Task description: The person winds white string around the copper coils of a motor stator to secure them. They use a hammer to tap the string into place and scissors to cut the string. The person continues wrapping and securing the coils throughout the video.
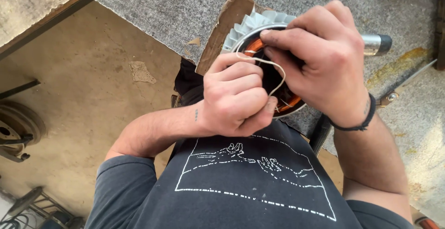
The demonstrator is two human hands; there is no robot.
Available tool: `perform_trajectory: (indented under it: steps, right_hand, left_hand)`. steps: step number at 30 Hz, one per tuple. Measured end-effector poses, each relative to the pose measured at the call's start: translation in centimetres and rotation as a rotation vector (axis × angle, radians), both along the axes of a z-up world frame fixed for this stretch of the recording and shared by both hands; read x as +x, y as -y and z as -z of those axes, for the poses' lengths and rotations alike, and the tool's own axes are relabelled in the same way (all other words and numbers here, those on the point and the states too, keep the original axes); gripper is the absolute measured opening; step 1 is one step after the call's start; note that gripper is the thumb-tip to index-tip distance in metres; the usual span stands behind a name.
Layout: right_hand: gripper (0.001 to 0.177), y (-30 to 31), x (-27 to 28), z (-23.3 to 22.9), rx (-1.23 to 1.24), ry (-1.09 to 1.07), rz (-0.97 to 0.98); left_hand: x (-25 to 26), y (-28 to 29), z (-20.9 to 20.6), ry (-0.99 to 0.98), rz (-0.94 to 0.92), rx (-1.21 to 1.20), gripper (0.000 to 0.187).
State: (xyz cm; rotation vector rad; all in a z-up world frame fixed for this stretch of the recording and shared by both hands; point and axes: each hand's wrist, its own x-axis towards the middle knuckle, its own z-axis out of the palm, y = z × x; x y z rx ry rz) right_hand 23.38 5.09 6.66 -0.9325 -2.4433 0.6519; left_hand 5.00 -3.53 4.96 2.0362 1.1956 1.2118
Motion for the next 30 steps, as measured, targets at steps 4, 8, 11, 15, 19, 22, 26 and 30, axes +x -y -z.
perform_trajectory:
  steps: [4,8,11,15,19,22,26,30]
  right_hand:
    - [0.019,0.0,0.2,0.3,-0.012,-0.038,-0.014]
    - [0.020,1.2,0.2,0.2,-0.012,-0.037,0.035]
    - [0.022,3.7,-1.1,-2.1,0.117,0.057,0.109]
    - [0.035,5.2,-1.3,-2.6,0.076,0.136,0.148]
    - [0.040,5.3,-0.3,-1.1,0.019,0.156,0.123]
    - [0.038,4.6,-0.3,-0.7,-0.001,0.166,0.075]
    - [0.034,2.9,-0.7,-1.3,0.034,0.164,-0.015]
    - [0.025,2.3,-1.0,-0.9,0.041,0.160,-0.048]
  left_hand:
    - [-0.2,0.1,0.8,0.009,0.040,0.120,0.033]
    - [-0.1,0.2,0.6,0.059,0.044,0.132,0.028]
    - [-0.2,0.4,-0.8,0.124,0.041,0.001,0.020]
    - [-0.6,-0.2,-0.9,0.143,0.089,-0.072,0.018]
    - [-1.0,-1.1,-0.6,0.142,0.224,-0.003,0.022]
    - [-1.9,-2.0,-0.6,0.120,0.321,0.004,0.027]
    - [-2.3,-2.8,0.2,0.176,0.411,-0.039,0.033]
    - [-2.5,-2.7,1.2,0.228,0.425,-0.041,0.036]
